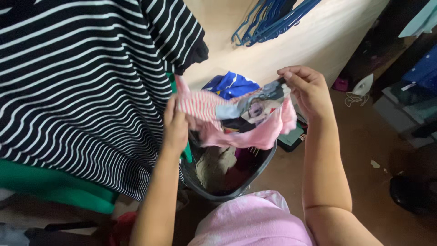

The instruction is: The person takes clothes from a laundry basket, places them on hangers, and hangs them on a rack. They handle a pink striped shirt and a black t-shirt, using blue hangers to organize the garments.

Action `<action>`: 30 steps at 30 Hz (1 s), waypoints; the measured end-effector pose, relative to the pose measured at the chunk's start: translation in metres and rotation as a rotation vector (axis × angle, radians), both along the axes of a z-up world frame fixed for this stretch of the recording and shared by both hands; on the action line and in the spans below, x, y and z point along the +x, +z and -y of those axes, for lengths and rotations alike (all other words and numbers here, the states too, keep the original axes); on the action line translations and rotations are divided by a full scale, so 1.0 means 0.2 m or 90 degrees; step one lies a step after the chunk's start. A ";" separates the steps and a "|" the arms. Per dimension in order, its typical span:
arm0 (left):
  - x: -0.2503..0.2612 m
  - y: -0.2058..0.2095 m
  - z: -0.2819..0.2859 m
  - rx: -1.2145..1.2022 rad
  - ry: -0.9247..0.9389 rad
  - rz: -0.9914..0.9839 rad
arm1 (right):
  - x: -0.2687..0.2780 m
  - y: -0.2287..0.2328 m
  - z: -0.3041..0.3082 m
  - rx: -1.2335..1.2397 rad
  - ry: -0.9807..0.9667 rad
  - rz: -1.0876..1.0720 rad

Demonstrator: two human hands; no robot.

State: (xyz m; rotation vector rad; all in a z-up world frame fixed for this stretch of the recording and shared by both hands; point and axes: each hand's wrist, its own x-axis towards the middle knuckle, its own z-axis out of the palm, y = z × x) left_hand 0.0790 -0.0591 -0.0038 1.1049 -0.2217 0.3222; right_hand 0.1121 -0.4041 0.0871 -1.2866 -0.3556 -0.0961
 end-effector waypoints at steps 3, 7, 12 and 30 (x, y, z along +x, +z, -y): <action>-0.05 0.31 0.01 0.082 -0.008 0.115 | -0.03 0.02 0.00 -0.080 0.031 -0.019; -0.07 0.58 0.13 -0.085 -0.157 0.178 | -0.04 0.01 -0.05 -0.241 0.081 -0.029; -0.05 0.53 0.15 -0.026 -0.190 0.202 | -0.04 -0.02 -0.13 -0.198 0.107 -0.014; 0.15 -0.65 0.07 0.731 -0.264 0.059 | -0.19 -0.02 -0.32 0.166 0.251 0.027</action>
